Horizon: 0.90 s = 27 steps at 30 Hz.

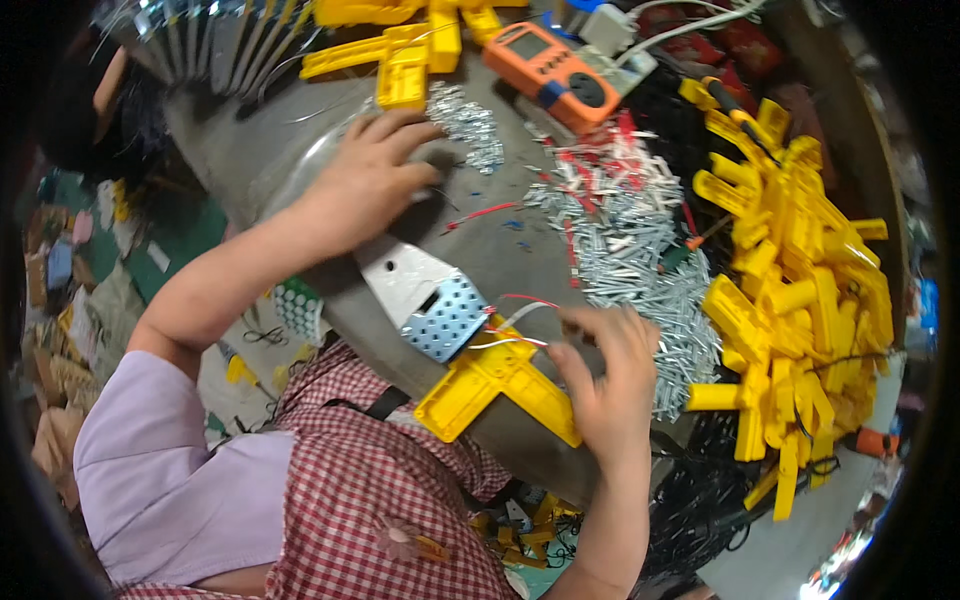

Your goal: The person assembles yellow plastic housings by integrating internal metal perforated plates, screws, wiring harnesses, and heat sink stickers. This is done using an electric screwdriver, soldering iron, pliers, and wire strippers.

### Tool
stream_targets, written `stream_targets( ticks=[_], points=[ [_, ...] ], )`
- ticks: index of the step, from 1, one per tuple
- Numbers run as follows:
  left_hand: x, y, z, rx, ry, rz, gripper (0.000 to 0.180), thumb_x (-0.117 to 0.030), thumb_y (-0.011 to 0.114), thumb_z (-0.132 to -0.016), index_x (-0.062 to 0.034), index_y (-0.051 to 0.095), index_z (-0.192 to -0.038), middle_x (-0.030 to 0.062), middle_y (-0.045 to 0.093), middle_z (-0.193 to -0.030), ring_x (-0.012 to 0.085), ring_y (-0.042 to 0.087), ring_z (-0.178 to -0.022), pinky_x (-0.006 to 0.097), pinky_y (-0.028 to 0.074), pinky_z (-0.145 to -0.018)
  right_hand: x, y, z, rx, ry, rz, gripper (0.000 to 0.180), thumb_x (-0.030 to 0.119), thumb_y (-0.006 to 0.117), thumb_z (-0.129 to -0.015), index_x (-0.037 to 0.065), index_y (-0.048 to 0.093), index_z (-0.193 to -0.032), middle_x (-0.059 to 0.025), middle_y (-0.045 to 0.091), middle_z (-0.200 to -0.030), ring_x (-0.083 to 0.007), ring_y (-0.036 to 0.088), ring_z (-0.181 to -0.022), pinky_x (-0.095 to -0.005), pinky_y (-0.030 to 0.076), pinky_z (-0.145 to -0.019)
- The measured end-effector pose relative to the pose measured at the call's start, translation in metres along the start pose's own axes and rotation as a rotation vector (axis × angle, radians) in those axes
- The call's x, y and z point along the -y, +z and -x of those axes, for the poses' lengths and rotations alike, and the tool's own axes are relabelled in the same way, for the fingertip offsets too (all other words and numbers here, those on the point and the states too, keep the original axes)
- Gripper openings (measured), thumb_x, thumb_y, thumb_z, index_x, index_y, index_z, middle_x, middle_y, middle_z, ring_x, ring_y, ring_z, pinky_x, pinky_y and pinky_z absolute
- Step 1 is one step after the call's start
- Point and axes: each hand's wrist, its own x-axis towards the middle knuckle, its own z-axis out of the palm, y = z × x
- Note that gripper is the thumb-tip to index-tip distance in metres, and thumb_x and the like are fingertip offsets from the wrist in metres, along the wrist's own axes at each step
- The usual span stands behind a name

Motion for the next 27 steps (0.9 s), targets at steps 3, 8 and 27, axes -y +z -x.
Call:
stream_targets(
  ticks=[3,8,27],
  points=[
    [0.006,-0.001,-0.001,-0.015,0.012,0.165,0.027,0.0,0.061,-0.066,-0.0081,0.062,-0.092,0.0101,0.058,-0.107,0.0284,0.053,-0.103,0.038,0.044,-0.085,-0.04,0.001,-0.043,-0.233,0.205,-0.216,0.023,0.012,0.061,-0.082,0.0,0.058,-0.102,-0.0063,0.059,-0.084,-0.015,0.054,-0.076,-0.0266,0.042,-0.073],
    [-0.038,-0.024,-0.023,-0.083,0.011,0.614,0.028,0.006,0.059,-0.067,-0.0041,0.062,-0.093,0.0111,0.063,-0.087,0.0292,0.061,-0.083,0.036,0.048,-0.072,-0.112,-0.027,-0.147,-0.501,0.318,-0.732,0.064,0.017,0.067,-0.082,-0.006,0.029,-0.128,-0.0096,0.062,-0.084,-0.0124,0.058,-0.067,-0.0222,0.044,-0.057],
    [-0.08,-0.015,-0.05,0.092,-0.009,0.714,0.019,-0.006,0.07,-0.07,-0.0015,0.06,-0.086,0.0073,0.058,-0.088,0.0215,0.059,-0.081,0.03,0.047,-0.069,-0.053,-0.037,-0.054,-0.765,0.265,-0.935,0.02,0.025,0.057,-0.087,0.007,0.053,-0.077,0.0017,0.046,-0.068,-0.0045,0.039,-0.057,-0.0199,0.03,-0.051]
  ],
)
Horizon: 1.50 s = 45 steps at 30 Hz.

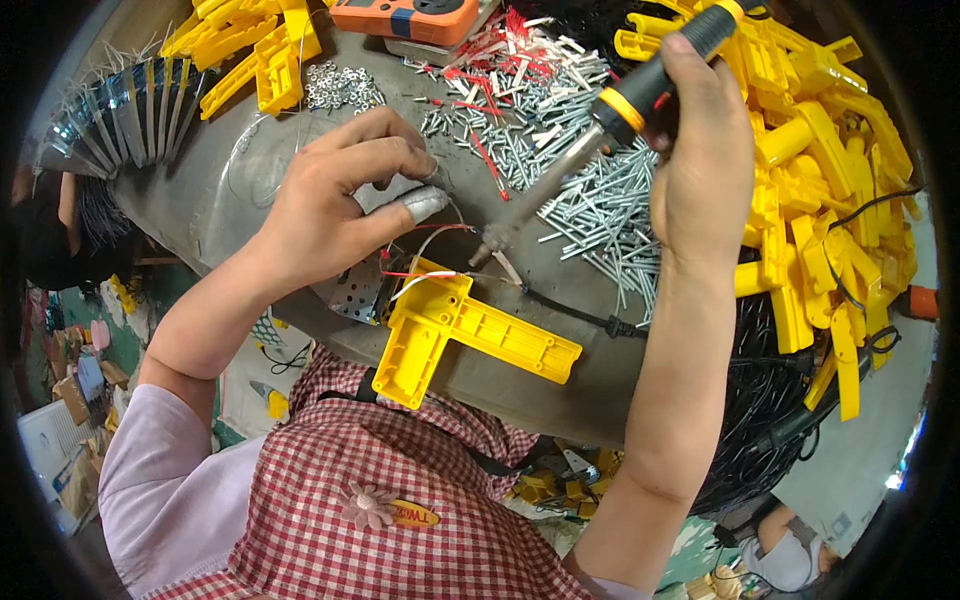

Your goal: The person assembles yellow plastic housings by integrating internal metal perforated plates, screws, wiring harnesses, and heat sink stickers. This is done using an electric screwdriver, soldering iron, pliers, and wire strippers.

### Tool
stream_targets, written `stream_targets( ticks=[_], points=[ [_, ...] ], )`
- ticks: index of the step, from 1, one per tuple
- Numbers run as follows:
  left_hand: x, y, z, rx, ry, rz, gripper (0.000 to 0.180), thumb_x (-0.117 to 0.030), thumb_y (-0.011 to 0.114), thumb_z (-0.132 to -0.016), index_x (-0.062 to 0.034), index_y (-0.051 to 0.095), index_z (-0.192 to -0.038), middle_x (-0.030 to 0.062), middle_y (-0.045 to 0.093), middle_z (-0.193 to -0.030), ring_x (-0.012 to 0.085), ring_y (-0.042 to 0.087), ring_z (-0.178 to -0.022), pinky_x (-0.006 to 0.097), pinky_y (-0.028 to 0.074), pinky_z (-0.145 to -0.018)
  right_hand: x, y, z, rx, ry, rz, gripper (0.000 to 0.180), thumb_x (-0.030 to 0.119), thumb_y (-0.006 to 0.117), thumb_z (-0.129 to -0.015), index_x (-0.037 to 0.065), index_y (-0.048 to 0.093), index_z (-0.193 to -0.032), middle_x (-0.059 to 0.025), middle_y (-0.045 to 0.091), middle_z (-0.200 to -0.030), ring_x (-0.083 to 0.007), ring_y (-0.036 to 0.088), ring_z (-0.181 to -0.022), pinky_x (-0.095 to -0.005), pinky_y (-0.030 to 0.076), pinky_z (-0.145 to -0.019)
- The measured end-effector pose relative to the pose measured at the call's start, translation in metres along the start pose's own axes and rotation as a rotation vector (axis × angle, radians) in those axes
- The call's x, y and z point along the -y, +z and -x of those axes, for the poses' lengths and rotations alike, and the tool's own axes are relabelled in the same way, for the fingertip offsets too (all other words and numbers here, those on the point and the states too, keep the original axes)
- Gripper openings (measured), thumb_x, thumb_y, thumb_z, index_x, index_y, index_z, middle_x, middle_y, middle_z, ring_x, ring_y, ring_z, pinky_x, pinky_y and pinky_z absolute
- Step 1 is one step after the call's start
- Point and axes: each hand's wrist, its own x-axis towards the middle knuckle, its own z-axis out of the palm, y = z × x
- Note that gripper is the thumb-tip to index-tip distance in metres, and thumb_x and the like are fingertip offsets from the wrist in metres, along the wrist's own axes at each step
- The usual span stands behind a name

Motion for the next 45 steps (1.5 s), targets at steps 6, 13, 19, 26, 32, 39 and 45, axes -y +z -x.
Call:
stream_targets(
  ticks=[6,13,19,26,32,39,45],
  points=[
    [0.0,0.004,-0.001,-0.047,0.078,-0.074,0.022,-0.003,0.071,-0.067,-0.0026,0.061,-0.086,0.0076,0.058,-0.088,0.022,0.059,-0.078,0.03,0.047,-0.066,-0.016,-0.002,0.0,0.083,-0.043,-0.008,0.016,0.023,0.059,-0.087,0.008,0.055,-0.081,0.0029,0.044,-0.07,-0.0043,0.037,-0.059,-0.0199,0.03,-0.053],
    [0.005,0.008,-0.003,-0.077,0.134,-0.124,0.024,-0.004,0.073,-0.064,-0.0053,0.063,-0.086,0.0068,0.058,-0.086,0.0222,0.059,-0.077,0.031,0.048,-0.065,-0.023,-0.005,-0.001,0.064,-0.017,0.016,0.017,0.023,0.058,-0.088,0.009,0.053,-0.08,0.0026,0.044,-0.07,-0.0047,0.037,-0.059,-0.0197,0.03,-0.053],
    [0.006,0.007,-0.002,-0.073,0.149,-0.128,0.025,-0.004,0.074,-0.063,-0.0061,0.063,-0.086,0.0067,0.058,-0.086,0.0229,0.059,-0.077,0.031,0.048,-0.065,-0.023,-0.002,-0.003,0.085,0.003,0.021,0.017,0.023,0.057,-0.088,0.007,0.054,-0.083,0.0021,0.047,-0.073,-0.0044,0.039,-0.062,-0.0197,0.03,-0.053],
    [0.005,0.006,0.0,-0.056,0.158,-0.128,0.026,-0.005,0.073,-0.063,-0.0064,0.064,-0.087,0.0072,0.058,-0.088,0.024,0.059,-0.08,0.032,0.048,-0.066,-0.021,0.002,-0.002,0.019,-0.014,0.05,0.02,0.023,0.056,-0.088,0.005,0.052,-0.08,0.0004,0.047,-0.069,-0.0059,0.038,-0.058,-0.021,0.029,-0.051],
    [0.004,0.006,0.002,-0.046,0.156,-0.133,0.024,-0.003,0.07,-0.065,-0.0052,0.063,-0.088,0.0085,0.058,-0.09,0.0242,0.059,-0.082,0.033,0.048,-0.069,-0.022,-0.002,-0.002,0.029,0.018,0.012,0.02,0.024,0.057,-0.088,0.006,0.052,-0.081,0.0009,0.047,-0.07,-0.0055,0.038,-0.059,-0.0203,0.03,-0.053],
    [-0.007,-0.004,0.008,0.045,0.104,0.136,0.021,0.001,0.064,-0.068,-0.001,0.063,-0.089,0.0104,0.055,-0.093,0.0233,0.057,-0.086,0.031,0.047,-0.075,-0.019,-0.028,-0.006,-0.016,0.197,-0.129,0.02,0.023,0.059,-0.088,0.005,0.058,-0.097,-0.0002,0.054,-0.08,-0.0079,0.05,-0.069,-0.0207,0.036,-0.057],
    [-0.012,-0.005,0.01,0.095,0.128,0.14,0.022,0.002,0.064,-0.065,-0.0015,0.064,-0.087,0.0098,0.055,-0.094,0.0235,0.057,-0.088,0.031,0.046,-0.075,-0.016,-0.012,0.008,0.116,0.191,-0.079,0.018,0.023,0.059,-0.087,0.006,0.059,-0.092,0.0031,0.051,-0.074,-0.0049,0.043,-0.062,-0.0203,0.031,-0.055]
  ],
)
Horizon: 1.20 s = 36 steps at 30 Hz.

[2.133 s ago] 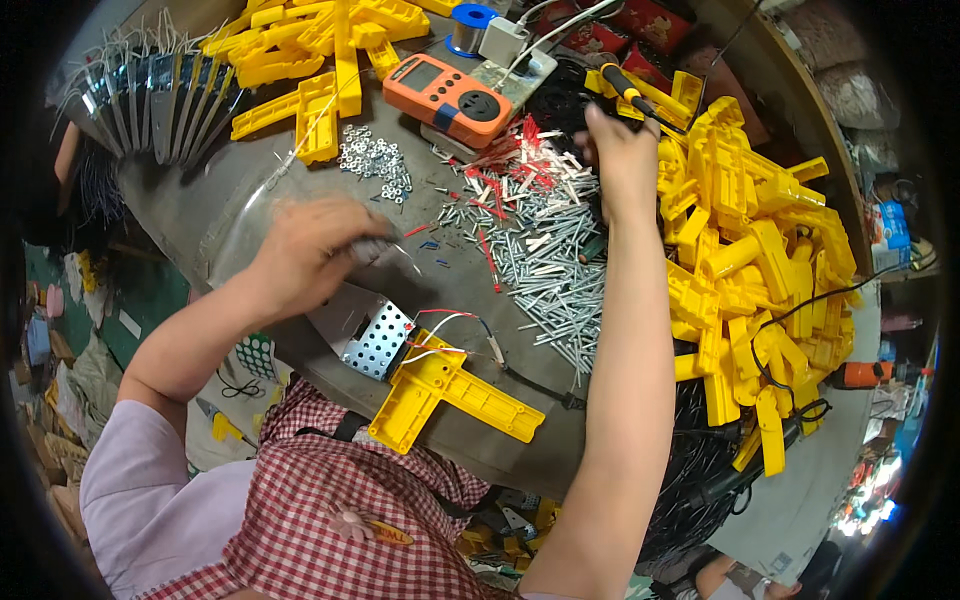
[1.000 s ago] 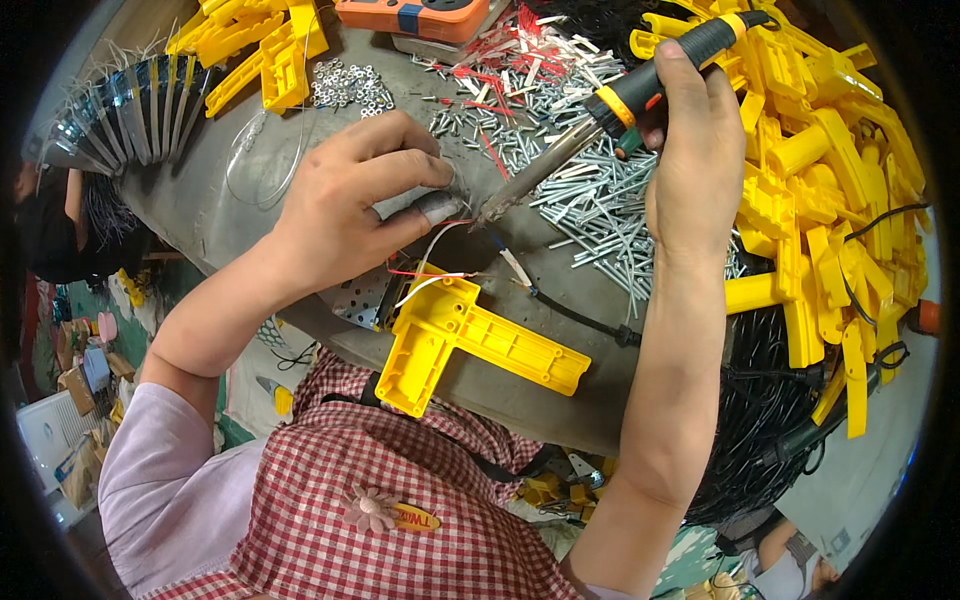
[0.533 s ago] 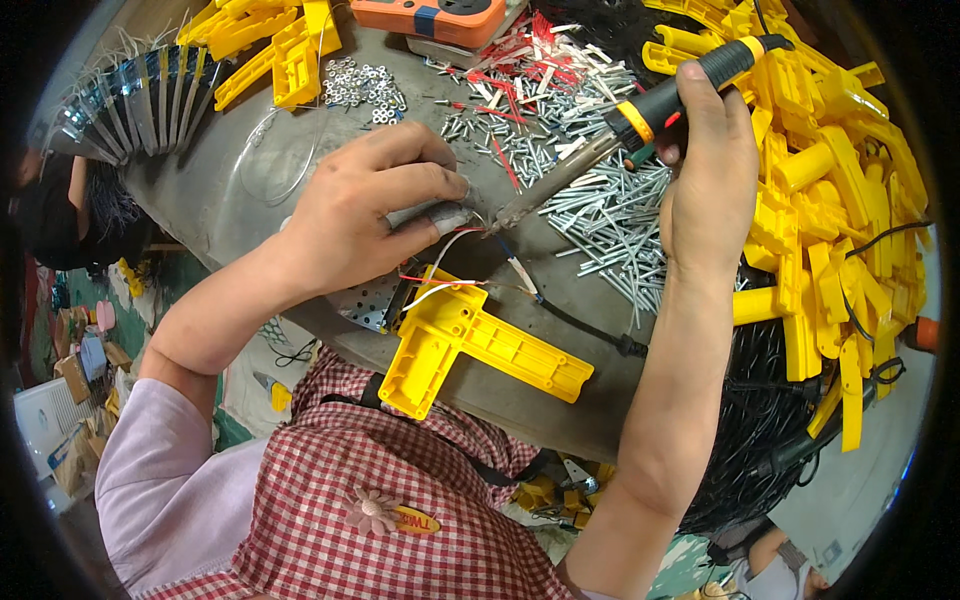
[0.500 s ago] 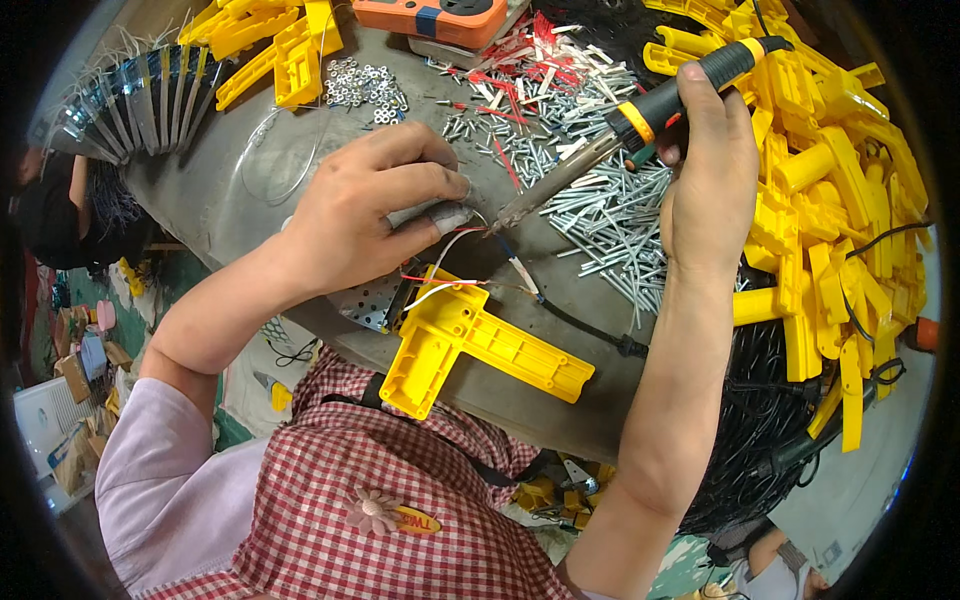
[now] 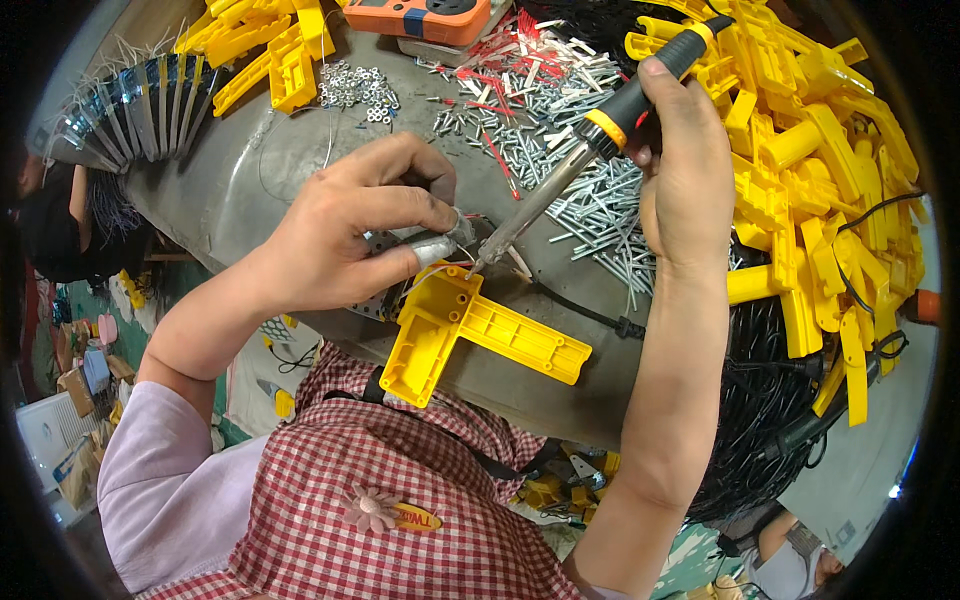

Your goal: The person assembles yellow plastic housings by integrating internal metal perforated plates, screws, wiring harnesses, and heat sink stickers. This is done using an electric screwdriver, soldering iron, pliers, and wire strippers.

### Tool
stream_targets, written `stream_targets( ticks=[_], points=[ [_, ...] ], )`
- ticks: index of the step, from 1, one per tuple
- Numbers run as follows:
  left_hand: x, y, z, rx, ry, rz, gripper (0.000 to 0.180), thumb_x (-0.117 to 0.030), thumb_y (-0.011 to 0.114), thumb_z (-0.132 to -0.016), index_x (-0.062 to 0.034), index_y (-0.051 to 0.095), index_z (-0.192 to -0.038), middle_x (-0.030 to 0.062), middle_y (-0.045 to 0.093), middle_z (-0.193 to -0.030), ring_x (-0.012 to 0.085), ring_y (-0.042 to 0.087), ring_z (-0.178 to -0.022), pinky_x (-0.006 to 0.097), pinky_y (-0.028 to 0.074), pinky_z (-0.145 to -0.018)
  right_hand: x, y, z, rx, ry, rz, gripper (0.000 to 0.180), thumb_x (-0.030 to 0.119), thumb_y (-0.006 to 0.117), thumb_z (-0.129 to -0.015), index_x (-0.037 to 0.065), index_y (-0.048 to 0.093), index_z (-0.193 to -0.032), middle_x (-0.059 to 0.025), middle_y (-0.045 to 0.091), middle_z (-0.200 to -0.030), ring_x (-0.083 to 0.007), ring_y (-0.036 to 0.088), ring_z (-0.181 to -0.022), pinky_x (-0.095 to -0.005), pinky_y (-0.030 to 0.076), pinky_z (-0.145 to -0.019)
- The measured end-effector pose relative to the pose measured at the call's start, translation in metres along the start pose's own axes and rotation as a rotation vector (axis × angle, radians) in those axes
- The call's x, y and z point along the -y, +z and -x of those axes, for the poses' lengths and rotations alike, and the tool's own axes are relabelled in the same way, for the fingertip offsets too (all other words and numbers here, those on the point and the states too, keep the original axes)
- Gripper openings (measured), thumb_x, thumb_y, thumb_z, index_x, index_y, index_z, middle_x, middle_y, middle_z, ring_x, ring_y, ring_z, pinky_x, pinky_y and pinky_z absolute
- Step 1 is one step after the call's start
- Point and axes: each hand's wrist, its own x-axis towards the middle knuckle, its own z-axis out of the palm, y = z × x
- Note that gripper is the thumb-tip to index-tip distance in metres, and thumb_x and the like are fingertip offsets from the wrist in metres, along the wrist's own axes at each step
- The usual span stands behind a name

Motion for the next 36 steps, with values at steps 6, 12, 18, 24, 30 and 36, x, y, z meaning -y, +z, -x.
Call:
stream_targets(
  ticks=[6,12,18,24,30,36],
  points=[
    [0.001,0.002,0.002,-0.002,0.009,-0.075,0.024,0.002,0.064,-0.064,-0.0032,0.064,-0.087,0.0097,0.055,-0.096,0.0243,0.057,-0.087,0.032,0.047,-0.073,0.0,0.007,0.001,-0.028,-0.029,0.031,0.02,0.027,0.059,-0.087,0.009,0.053,-0.08,0.0023,0.05,-0.071,-0.0045,0.04,-0.06,-0.0208,0.03,-0.054],
    [0.003,0.006,0.001,-0.003,0.027,-0.072,0.023,-0.001,0.068,-0.065,-0.004,0.064,-0.087,0.0086,0.055,-0.094,0.0233,0.057,-0.085,0.033,0.047,-0.07,-0.001,-0.001,-0.002,-0.041,0.013,0.008,0.018,0.025,0.06,-0.086,0.008,0.06,-0.091,0.0037,0.051,-0.073,-0.0037,0.043,-0.063,-0.0192,0.03,-0.055],
    [0.003,0.002,-0.002,-0.011,0.051,-0.093,0.021,-0.002,0.069,-0.066,-0.0044,0.064,-0.086,0.0083,0.055,-0.093,0.0232,0.057,-0.085,0.033,0.047,-0.07,-0.002,-0.008,-0.008,0.001,-0.012,0.002,0.021,0.026,0.059,-0.087,0.005,0.059,-0.094,0.0019,0.053,-0.074,-0.005,0.046,-0.063,-0.0192,0.032,-0.055],
    [0.032,-0.035,0.009,-0.103,-0.068,-0.609,0.017,-0.017,0.07,-0.069,-0.0072,0.066,-0.082,0.0069,0.059,-0.093,0.0239,0.057,-0.09,0.035,0.044,-0.079,0.024,-0.037,-0.024,-0.086,-0.174,-0.036,0.02,0.023,0.058,-0.09,0.004,0.054,-0.095,-0.0042,0.059,-0.084,-0.012,0.056,-0.069,-0.0236,0.042,-0.061],
    [0.02,-0.032,0.032,0.124,-0.171,-0.334,0.035,-0.023,0.069,-0.07,-0.0076,0.063,-0.101,0.0115,0.061,-0.102,0.0286,0.057,-0.096,0.042,0.043,-0.084,0.014,-0.022,-0.063,-0.266,-0.606,0.395,0.028,0.014,0.059,-0.089,-0.004,0.049,-0.109,-0.0099,0.058,-0.099,-0.0141,0.058,-0.088,-0.0271,0.046,-0.08],
    [0.009,-0.021,0.049,0.356,-0.084,-0.194,0.092,-0.037,0.076,-0.061,0.0022,0.033,-0.133,0.0197,0.053,-0.112,0.0329,0.048,-0.11,0.046,0.03,-0.1,-0.006,0.024,-0.117,-0.238,-0.789,0.693,0.024,0.012,0.059,-0.087,0.0,0.052,-0.107,-0.0139,0.061,-0.098,-0.0234,0.061,-0.09,-0.0311,0.046,-0.081]
  ],
)
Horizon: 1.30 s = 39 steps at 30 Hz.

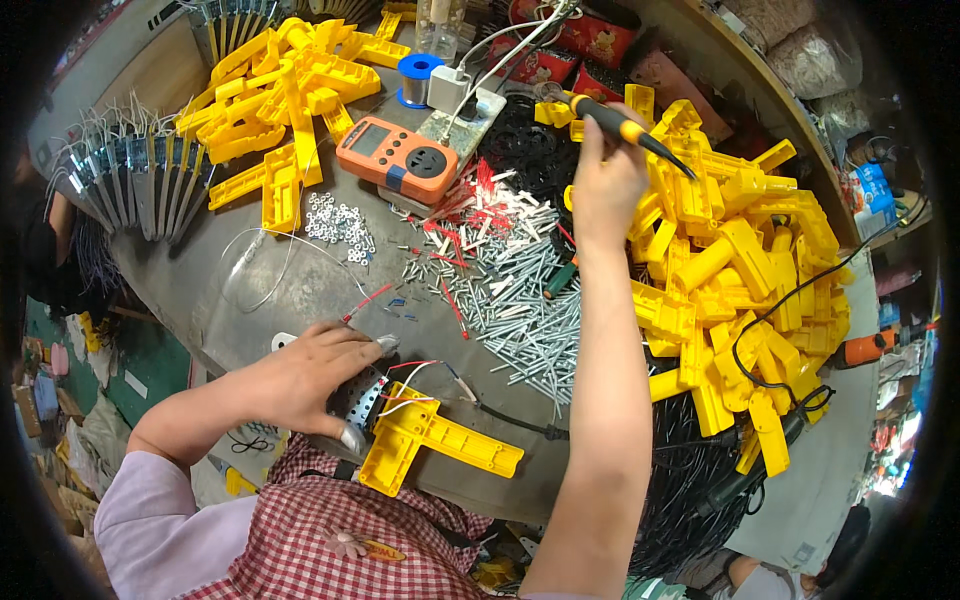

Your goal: The person assembles yellow plastic housings by integrating internal metal perforated plates, screws, wiring harnesses, and heat sink stickers. This is done using an electric screwdriver, soldering iron, pliers, and wire strippers.

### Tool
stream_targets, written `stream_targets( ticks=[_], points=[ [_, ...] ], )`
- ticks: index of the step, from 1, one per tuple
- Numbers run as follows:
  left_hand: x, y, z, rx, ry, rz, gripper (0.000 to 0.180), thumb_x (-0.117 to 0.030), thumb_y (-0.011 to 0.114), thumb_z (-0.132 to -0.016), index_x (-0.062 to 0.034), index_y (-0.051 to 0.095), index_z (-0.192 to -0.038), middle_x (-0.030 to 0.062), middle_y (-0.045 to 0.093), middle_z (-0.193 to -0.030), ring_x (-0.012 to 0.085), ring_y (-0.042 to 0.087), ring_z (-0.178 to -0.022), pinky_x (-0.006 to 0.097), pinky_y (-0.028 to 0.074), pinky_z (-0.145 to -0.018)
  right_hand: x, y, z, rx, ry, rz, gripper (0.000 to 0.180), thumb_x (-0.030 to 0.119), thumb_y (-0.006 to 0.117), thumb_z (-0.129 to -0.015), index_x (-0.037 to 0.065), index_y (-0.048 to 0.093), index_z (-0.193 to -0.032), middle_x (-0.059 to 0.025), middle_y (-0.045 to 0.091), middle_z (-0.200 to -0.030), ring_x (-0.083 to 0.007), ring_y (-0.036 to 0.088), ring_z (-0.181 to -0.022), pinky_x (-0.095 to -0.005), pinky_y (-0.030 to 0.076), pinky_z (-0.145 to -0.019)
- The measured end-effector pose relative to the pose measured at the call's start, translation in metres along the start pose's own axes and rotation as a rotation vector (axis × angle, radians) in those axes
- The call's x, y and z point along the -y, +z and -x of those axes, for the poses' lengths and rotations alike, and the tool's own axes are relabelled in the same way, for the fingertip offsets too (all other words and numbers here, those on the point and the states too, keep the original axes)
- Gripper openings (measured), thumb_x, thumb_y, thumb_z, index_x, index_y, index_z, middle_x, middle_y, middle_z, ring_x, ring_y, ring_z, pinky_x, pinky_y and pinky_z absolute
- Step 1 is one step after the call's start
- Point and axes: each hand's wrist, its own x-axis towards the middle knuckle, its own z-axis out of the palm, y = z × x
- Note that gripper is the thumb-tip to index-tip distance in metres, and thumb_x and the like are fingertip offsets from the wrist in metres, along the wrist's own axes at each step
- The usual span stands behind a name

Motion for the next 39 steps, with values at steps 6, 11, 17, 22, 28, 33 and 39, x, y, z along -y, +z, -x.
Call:
stream_targets(
  ticks=[6,11,17,22,28,33,39],
  points=[
    [0.001,-0.003,-0.011,0.118,-0.031,0.002,0.1,-0.027,0.08,-0.056,0.0025,0.027,-0.136,0.0186,0.053,-0.111,0.0333,0.049,-0.107,0.044,0.033,-0.098,-0.004,-0.024,0.007,0.544,0.321,0.186,0.021,0.014,0.062,-0.079,0.0,0.063,-0.095,-0.0163,0.065,-0.09,-0.0321,0.062,-0.086,-0.0359,0.048,-0.076],
    [0.005,-0.021,-0.017,0.129,-0.089,-0.037,0.094,-0.029,0.081,-0.053,0.0001,0.035,-0.13,0.0169,0.045,-0.129,0.0388,0.042,-0.117,0.046,0.032,-0.101,0.064,-0.112,0.107,1.266,0.18,0.067,0.021,0.012,0.067,-0.072,0.001,0.061,-0.089,-0.0118,0.058,-0.086,-0.0296,0.056,-0.086,-0.036,0.045,-0.075],
    [-0.061,0.004,-0.074,-0.226,0.221,-0.372,0.055,-0.028,0.075,-0.058,-0.0041,0.056,-0.104,0.0128,0.048,-0.124,0.0307,0.045,-0.116,0.048,0.03,-0.1,0.102,-0.133,0.153,0.788,0.366,0.056,0.018,0.006,0.067,-0.073,0.0,0.056,-0.087,-0.0117,0.056,-0.083,-0.0286,0.057,-0.078,-0.0347,0.047,-0.07],
    [-0.067,0.004,-0.064,-0.126,0.21,-0.526,0.048,-0.02,0.072,-0.058,-0.007,0.057,-0.102,0.0104,0.052,-0.119,0.0269,0.046,-0.115,0.049,0.027,-0.1,0.123,-0.162,0.142,0.899,0.551,-0.078,0.019,0.01,0.062,-0.082,0.001,0.059,-0.098,-0.0131,0.062,-0.084,-0.0251,0.061,-0.076,-0.032,0.048,-0.068],
    [-0.024,0.003,-0.02,-0.286,-0.237,0.645,0.04,-0.012,0.056,-0.086,-0.0022,0.048,-0.124,0.0115,0.056,-0.12,0.0244,0.055,-0.11,0.033,0.042,-0.093,0.145,-0.107,0.138,0.929,0.569,-0.142,0.017,0.016,0.057,-0.086,0.002,0.06,-0.096,-0.018,0.061,-0.084,-0.0317,0.06,-0.079,-0.0353,0.047,-0.068],
    [-0.021,0.007,-0.023,-0.242,-0.274,0.506,0.014,-0.01,0.063,-0.08,-0.0006,0.062,-0.09,0.0067,0.062,-0.084,0.0181,0.057,-0.081,0.032,0.045,-0.075,0.136,-0.095,0.14,0.869,0.522,-0.185,0.012,0.006,0.061,-0.08,-0.001,0.06,-0.089,-0.0108,0.058,-0.076,-0.0196,0.057,-0.062,-0.0302,0.044,-0.056],
    [-0.015,0.018,-0.028,-0.383,-0.077,0.339,0.013,-0.008,0.064,-0.076,-0.0015,0.061,-0.088,0.0082,0.06,-0.08,0.0238,0.057,-0.079,0.032,0.044,-0.073,0.14,-0.091,0.15,0.712,0.413,-0.076,0.008,0.005,0.067,-0.076,0.0,0.064,-0.082,-0.0065,0.055,-0.069,-0.0142,0.053,-0.059,-0.0263,0.041,-0.052]
  ],
)
